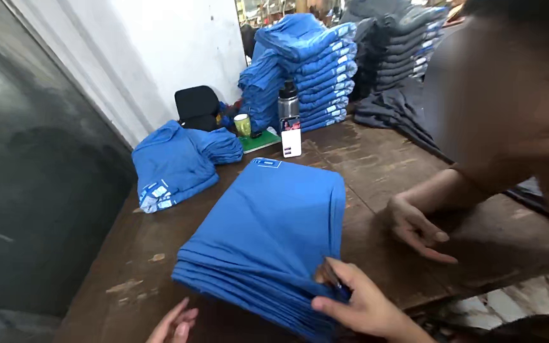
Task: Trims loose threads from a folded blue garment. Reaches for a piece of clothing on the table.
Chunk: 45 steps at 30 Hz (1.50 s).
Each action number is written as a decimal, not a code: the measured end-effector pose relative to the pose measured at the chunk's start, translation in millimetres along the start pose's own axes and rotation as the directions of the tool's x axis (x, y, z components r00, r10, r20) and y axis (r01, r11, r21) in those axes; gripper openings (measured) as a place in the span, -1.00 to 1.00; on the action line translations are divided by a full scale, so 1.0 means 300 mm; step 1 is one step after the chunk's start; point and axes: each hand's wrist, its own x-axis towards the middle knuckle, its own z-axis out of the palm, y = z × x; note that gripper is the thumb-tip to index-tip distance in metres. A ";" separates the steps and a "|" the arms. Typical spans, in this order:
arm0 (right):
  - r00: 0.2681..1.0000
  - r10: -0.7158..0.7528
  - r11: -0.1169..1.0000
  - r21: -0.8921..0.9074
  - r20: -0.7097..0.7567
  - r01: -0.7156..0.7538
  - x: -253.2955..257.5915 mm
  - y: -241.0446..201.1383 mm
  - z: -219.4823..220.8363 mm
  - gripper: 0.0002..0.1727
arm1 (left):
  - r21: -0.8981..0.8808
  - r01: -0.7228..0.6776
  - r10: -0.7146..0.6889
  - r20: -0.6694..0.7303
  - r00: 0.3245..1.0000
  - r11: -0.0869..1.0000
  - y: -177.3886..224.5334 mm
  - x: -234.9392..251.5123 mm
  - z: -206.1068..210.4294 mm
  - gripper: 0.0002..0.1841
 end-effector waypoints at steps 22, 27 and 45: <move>0.989 0.114 0.992 -0.044 -0.098 -0.118 -0.040 -0.059 -0.003 -0.79 | 0.072 -0.703 0.707 -0.072 0.704 0.708 0.191 0.067 0.538 -0.88; 0.981 0.063 0.995 0.083 -0.184 -0.048 -0.035 -0.083 0.009 -0.82 | 0.137 -0.528 0.543 -0.116 0.832 0.838 0.201 0.057 0.558 -0.80; 0.967 0.106 0.932 0.363 -0.232 -0.015 -0.019 -0.065 0.056 -0.88 | -0.512 -0.242 0.203 -0.133 0.970 0.824 0.210 0.081 0.585 -0.90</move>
